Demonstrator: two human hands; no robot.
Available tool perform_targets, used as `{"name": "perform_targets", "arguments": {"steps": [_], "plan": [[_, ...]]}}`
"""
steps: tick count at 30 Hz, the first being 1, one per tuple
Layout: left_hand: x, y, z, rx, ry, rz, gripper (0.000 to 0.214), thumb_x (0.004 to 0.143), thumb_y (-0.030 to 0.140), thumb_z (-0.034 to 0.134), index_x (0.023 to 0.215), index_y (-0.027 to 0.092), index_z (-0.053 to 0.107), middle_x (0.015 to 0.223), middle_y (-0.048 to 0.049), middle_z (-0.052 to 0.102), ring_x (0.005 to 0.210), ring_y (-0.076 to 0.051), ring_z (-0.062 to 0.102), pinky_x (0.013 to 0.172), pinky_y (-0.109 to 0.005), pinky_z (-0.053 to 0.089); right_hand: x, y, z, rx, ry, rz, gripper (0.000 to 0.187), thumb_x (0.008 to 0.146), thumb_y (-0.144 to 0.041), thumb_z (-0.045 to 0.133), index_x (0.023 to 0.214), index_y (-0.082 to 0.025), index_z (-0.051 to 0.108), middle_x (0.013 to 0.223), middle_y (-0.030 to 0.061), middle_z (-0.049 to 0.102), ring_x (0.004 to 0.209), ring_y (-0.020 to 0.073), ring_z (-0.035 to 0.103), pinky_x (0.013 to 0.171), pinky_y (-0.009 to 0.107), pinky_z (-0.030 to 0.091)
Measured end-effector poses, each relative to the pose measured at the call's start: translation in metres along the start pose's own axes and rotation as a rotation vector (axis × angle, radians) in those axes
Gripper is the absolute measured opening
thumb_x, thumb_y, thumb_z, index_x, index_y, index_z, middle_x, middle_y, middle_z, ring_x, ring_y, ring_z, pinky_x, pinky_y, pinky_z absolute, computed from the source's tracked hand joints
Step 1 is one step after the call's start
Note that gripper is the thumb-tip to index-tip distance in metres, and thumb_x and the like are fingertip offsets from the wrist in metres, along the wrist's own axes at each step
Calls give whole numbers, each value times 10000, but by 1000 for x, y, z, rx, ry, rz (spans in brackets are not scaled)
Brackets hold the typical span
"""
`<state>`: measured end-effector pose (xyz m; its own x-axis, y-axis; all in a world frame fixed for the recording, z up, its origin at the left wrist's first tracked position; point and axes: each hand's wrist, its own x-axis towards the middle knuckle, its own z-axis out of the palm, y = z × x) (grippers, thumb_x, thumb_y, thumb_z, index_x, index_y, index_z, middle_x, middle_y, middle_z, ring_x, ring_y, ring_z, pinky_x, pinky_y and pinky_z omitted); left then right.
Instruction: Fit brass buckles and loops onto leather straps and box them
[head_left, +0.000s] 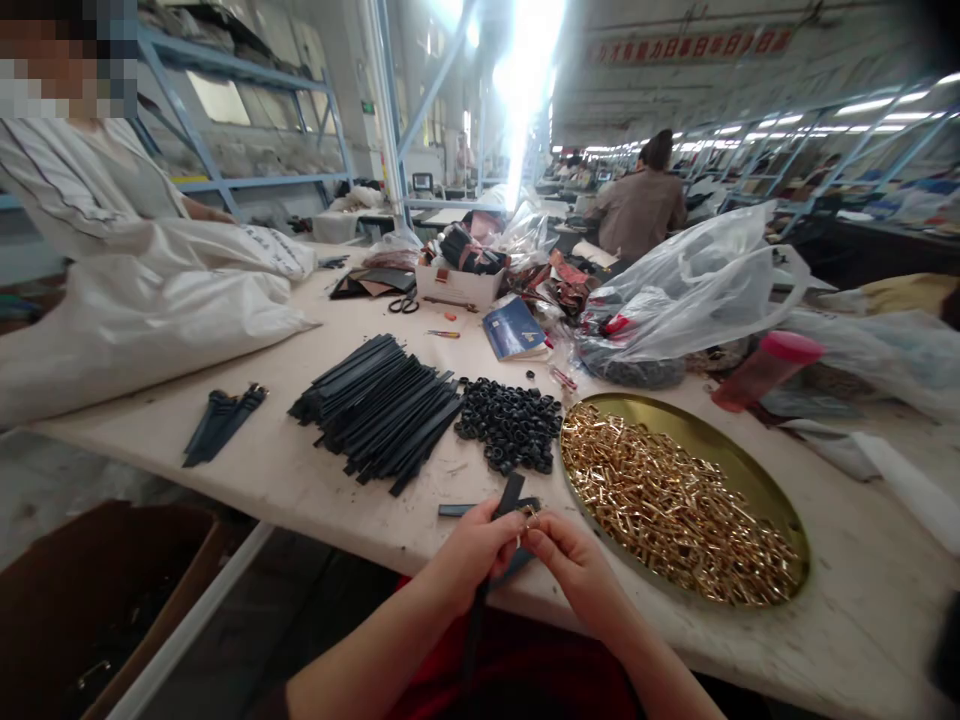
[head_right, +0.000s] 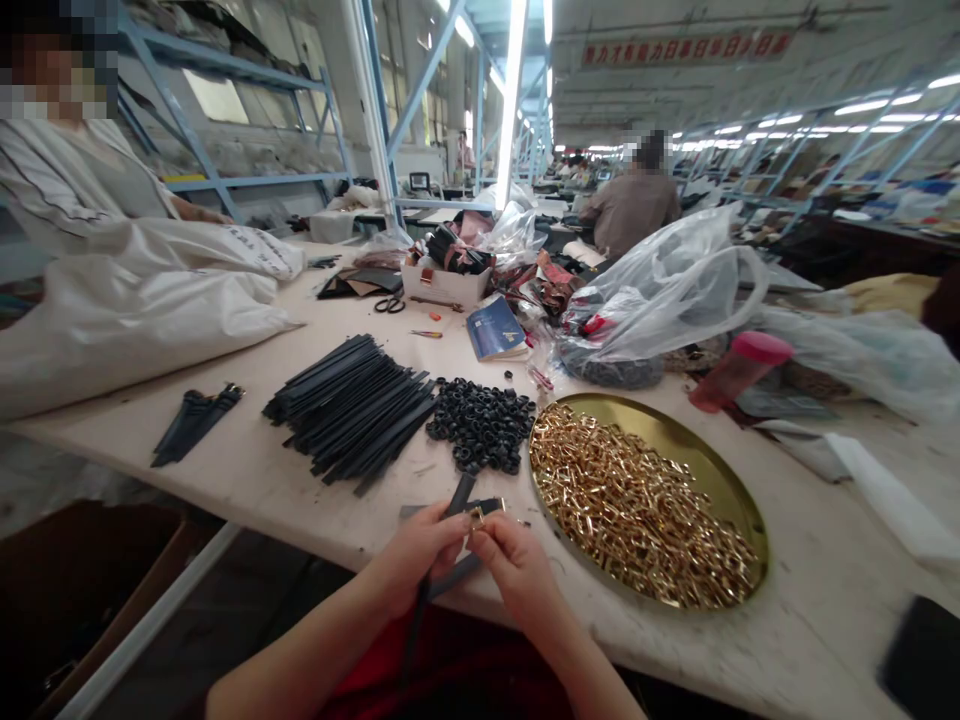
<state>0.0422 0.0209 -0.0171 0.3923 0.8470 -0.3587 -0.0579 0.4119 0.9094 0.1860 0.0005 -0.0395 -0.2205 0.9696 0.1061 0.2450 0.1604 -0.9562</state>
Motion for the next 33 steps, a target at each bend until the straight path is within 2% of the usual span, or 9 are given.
{"name": "perform_targets", "arguments": {"steps": [5, 9, 12, 18, 20, 22, 27, 30, 33], "plan": [[-2, -5, -2, 39, -3, -15, 248, 771, 400, 486, 707, 167, 430, 461, 90, 321, 375, -50, 247, 371, -194, 174, -2, 3, 5, -162, 47, -99, 231, 854, -294, 428, 671, -194, 528, 735, 24, 538, 738, 159, 505, 695, 284, 398], [-9, -3, -2, 400, 174, 208, 244, 796, 382, 464, 735, 150, 509, 593, 23, 498, 554, -108, 441, 539, -223, 338, 0, 4, 9, -190, 67, -110, 221, 856, -282, 422, 684, -196, 530, 745, 29, 541, 733, 161, 499, 672, 279, 402], [-15, -1, -2, 604, 252, 330, 252, 807, 380, 454, 738, 151, 535, 706, -17, 563, 676, -143, 486, 625, -246, 346, -2, 3, 11, -176, 81, -110, 233, 853, -295, 430, 665, -196, 526, 707, 18, 529, 699, 156, 493, 643, 272, 396], [-13, -3, -3, 59, -56, -30, 249, 763, 409, 484, 688, 179, 425, 464, 87, 302, 391, -61, 231, 393, -196, 196, -9, -8, 9, -131, 47, -127, 248, 868, -299, 402, 681, -199, 530, 743, 20, 540, 742, 154, 502, 705, 280, 403], [-13, -5, -4, -19, -107, -79, 236, 758, 398, 486, 700, 178, 423, 466, 94, 277, 381, -55, 197, 379, -193, 164, -10, -8, 9, -118, 42, -115, 247, 864, -316, 409, 690, -199, 540, 751, 21, 549, 750, 157, 505, 718, 286, 402], [-14, -6, -5, 79, -53, -16, 232, 770, 396, 471, 719, 171, 448, 486, 79, 322, 397, -61, 244, 396, -196, 198, -11, -6, 10, -103, 48, -53, 270, 848, -357, 425, 653, -198, 523, 693, 9, 535, 693, 152, 495, 668, 279, 401], [-20, -7, -8, 707, 179, 286, 237, 814, 363, 439, 737, 156, 527, 671, -18, 551, 621, -137, 473, 565, -236, 321, -15, 0, 13, 9, -1, 152, 339, 841, -438, 392, 618, -198, 480, 590, -19, 474, 589, 133, 457, 566, 255, 385], [-20, -7, -10, 788, 151, 267, 268, 829, 372, 414, 770, 151, 554, 705, -39, 594, 648, -164, 511, 588, -251, 342, -19, 0, 12, -20, 28, 82, 229, 814, -392, 474, 712, -197, 535, 712, 3, 518, 687, 147, 493, 642, 267, 411], [-18, -7, -10, 662, 17, 285, 248, 822, 309, 428, 922, 151, 591, 900, -64, 637, 811, -195, 549, 713, -276, 389, -20, 3, 12, 30, 125, 84, 168, 752, -347, 579, 819, -203, 522, 784, 12, 538, 720, 151, 522, 664, 279, 428]]}}
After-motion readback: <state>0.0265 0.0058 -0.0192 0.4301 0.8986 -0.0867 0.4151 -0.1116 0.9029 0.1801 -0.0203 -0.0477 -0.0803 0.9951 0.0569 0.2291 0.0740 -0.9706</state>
